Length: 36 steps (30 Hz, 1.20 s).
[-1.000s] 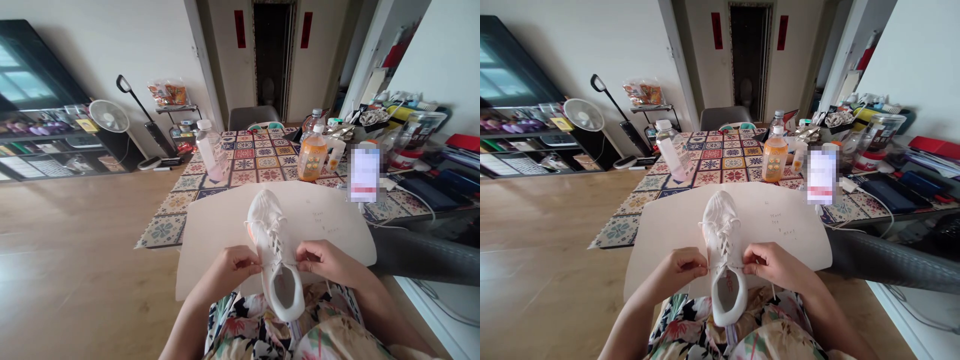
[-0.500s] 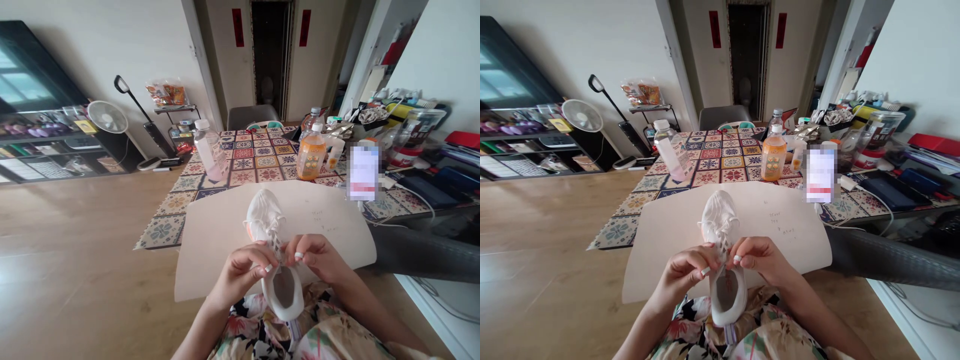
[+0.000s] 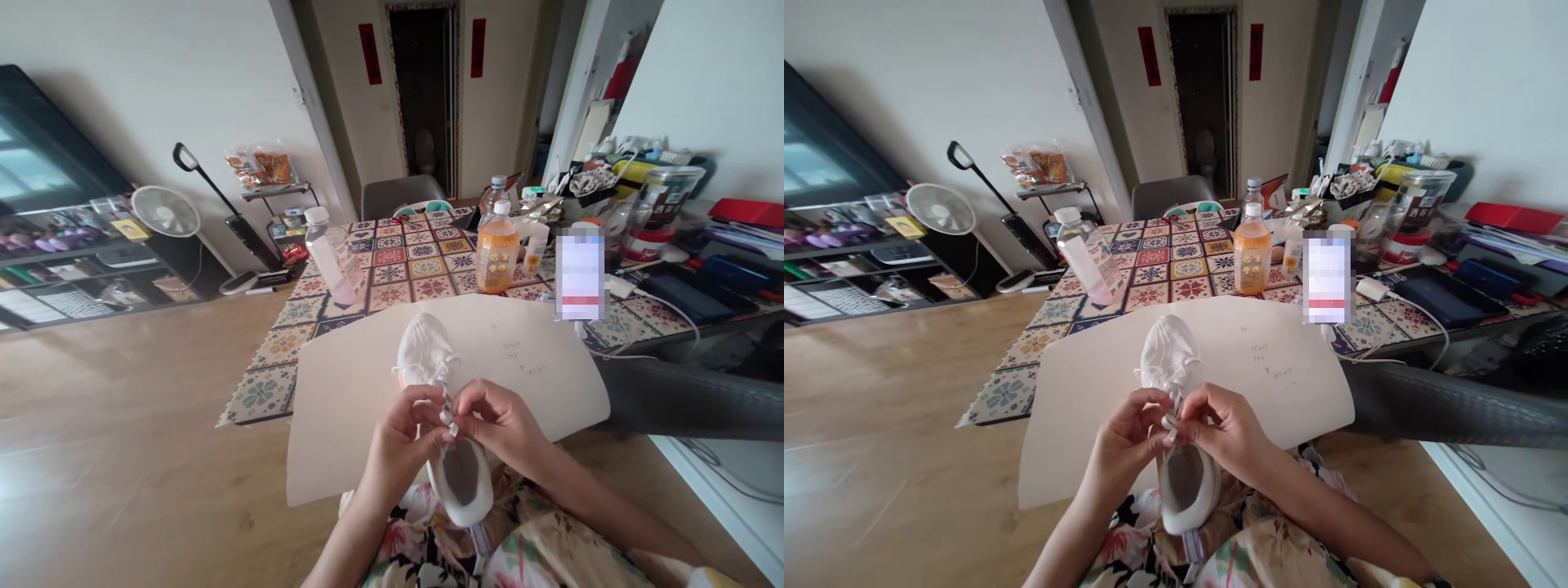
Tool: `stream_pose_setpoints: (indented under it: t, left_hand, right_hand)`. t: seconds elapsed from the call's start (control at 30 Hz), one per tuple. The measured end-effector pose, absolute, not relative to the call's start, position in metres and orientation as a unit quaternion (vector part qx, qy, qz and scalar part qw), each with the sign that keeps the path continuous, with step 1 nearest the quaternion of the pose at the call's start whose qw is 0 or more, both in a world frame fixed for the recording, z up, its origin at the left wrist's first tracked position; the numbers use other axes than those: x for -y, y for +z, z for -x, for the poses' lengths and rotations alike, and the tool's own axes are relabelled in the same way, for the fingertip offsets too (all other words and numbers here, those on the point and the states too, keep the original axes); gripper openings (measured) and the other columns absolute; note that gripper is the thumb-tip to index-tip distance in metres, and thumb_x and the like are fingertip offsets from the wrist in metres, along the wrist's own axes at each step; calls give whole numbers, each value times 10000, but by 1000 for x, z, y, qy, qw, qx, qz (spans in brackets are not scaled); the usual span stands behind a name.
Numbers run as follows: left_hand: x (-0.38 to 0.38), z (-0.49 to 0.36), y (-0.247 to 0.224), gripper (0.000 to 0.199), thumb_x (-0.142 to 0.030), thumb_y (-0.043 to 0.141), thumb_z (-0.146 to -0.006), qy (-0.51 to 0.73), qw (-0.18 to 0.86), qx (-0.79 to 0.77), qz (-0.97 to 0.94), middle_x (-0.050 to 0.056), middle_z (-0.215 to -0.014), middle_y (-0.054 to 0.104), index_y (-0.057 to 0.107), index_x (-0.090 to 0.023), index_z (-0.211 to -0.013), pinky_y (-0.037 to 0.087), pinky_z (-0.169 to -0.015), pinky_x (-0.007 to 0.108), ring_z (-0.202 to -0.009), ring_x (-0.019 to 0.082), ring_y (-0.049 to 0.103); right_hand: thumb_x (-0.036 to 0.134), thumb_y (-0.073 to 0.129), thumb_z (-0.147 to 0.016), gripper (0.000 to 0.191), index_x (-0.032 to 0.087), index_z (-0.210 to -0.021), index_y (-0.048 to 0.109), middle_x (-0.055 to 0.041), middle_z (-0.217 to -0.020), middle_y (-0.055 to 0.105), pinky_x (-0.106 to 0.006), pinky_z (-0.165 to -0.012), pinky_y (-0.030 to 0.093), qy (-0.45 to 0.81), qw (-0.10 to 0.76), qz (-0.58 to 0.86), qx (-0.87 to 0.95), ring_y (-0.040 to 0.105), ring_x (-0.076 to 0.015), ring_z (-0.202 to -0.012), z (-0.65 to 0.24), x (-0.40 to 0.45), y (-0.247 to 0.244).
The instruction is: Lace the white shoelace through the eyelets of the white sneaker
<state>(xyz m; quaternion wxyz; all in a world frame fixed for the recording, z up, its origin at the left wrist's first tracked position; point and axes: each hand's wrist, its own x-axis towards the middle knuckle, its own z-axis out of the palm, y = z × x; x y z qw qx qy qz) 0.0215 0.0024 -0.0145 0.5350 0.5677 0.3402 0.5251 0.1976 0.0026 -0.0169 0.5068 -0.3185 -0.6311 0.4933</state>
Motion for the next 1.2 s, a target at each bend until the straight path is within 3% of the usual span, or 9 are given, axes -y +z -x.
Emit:
stream_pose_setpoints:
  t: [0.17, 0.37, 0.5, 0.53, 0.67, 0.8, 0.9, 1.03, 1.2]
  left_hand:
    - [-1, -23, -16, 189, -359, 787, -795, 541, 461, -347, -612, 34, -739, 670, 720, -183, -779, 488, -673, 259, -702, 158, 599]
    - [3, -22, -19, 78, -246, 730, -837, 525, 410, -352, -657, 16, -722, 652, 690, -196, -794, 470, -689, 258, -707, 159, 577]
    - [3, -21, -20, 75, -231, 704, -843, 519, 409, -357, -660, 6, -727, 625, 664, -195, -790, 462, -684, 256, -683, 148, 553]
    - [3, -21, -20, 84, -239, 702, -842, 522, 410, -361, -655, 6, -730, 622, 658, -193, -786, 461, -683, 257, -677, 147, 547]
    - [3, -20, -19, 143, -296, 723, -823, 526, 411, -381, -640, 9, -721, 619, 653, -186, -763, 465, -686, 267, -664, 150, 544]
    - [2, -18, -19, 145, -332, 735, -828, 512, 402, -378, -658, 25, -725, 644, 723, -187, -821, 470, -691, 277, -683, 164, 570]
    - [1, -17, -17, 150, -344, 731, -847, 506, 385, -364, -681, 35, -729, 660, 756, -195, -848, 464, -685, 277, -691, 170, 584]
    - [0, -16, -15, 162, -359, 735, -854, 523, 365, -346, -688, 37, -764, 643, 759, -203, -818, 464, -694, 269, -718, 169, 591]
    - [-1, -17, -16, 211, -383, 718, -870, 531, 376, -345, -676, 20, -729, 605, 734, -197, -771, 455, -693, 257, -718, 162, 583]
  right_hand:
    - [320, 664, -884, 120, 204, -871, 637, -17, -795, 640, -272, -670, 476, 443, 484, 314, 686, 579, -157, -709, -202, 1, -9]
    - [286, 614, -917, 154, 196, -793, 597, 3, -740, 602, -248, -634, 466, 448, 507, 318, 664, 581, -139, -671, -198, -1, -11]
    - [283, 616, -916, 86, 211, -879, 586, 15, -743, 588, -233, -575, 488, 461, 538, 322, 628, 594, -133, -628, -195, -2, -15]
    - [255, 622, -906, 48, 214, -923, 604, 3, -785, 609, -243, -609, 505, 434, 538, 324, 646, 609, -143, -675, -195, -2, -14]
    - [151, 613, -883, 190, 219, -1055, 657, -71, -1020, 654, -330, -839, 520, 305, 492, 306, 756, 624, -204, -947, -202, 1, -7]
    - [162, 579, -923, 114, 218, -973, 664, -66, -984, 636, -367, -864, 476, 248, 475, 317, 782, 587, -220, -957, -207, 1, -7]
    - [245, 602, -938, 77, 217, -920, 671, -48, -927, 600, -356, -848, 455, 293, 466, 340, 762, 559, -216, -933, -206, 0, -8]
    - [335, 586, -951, 191, 200, -833, 652, -29, -884, 564, -316, -796, 445, 410, 426, 363, 720, 545, -197, -887, -206, 0, -4]
    - [210, 606, -872, 48, 200, -916, 622, -36, -929, 576, -340, -841, 441, 368, 397, 335, 771, 554, -217, -937, -207, 3, -2]
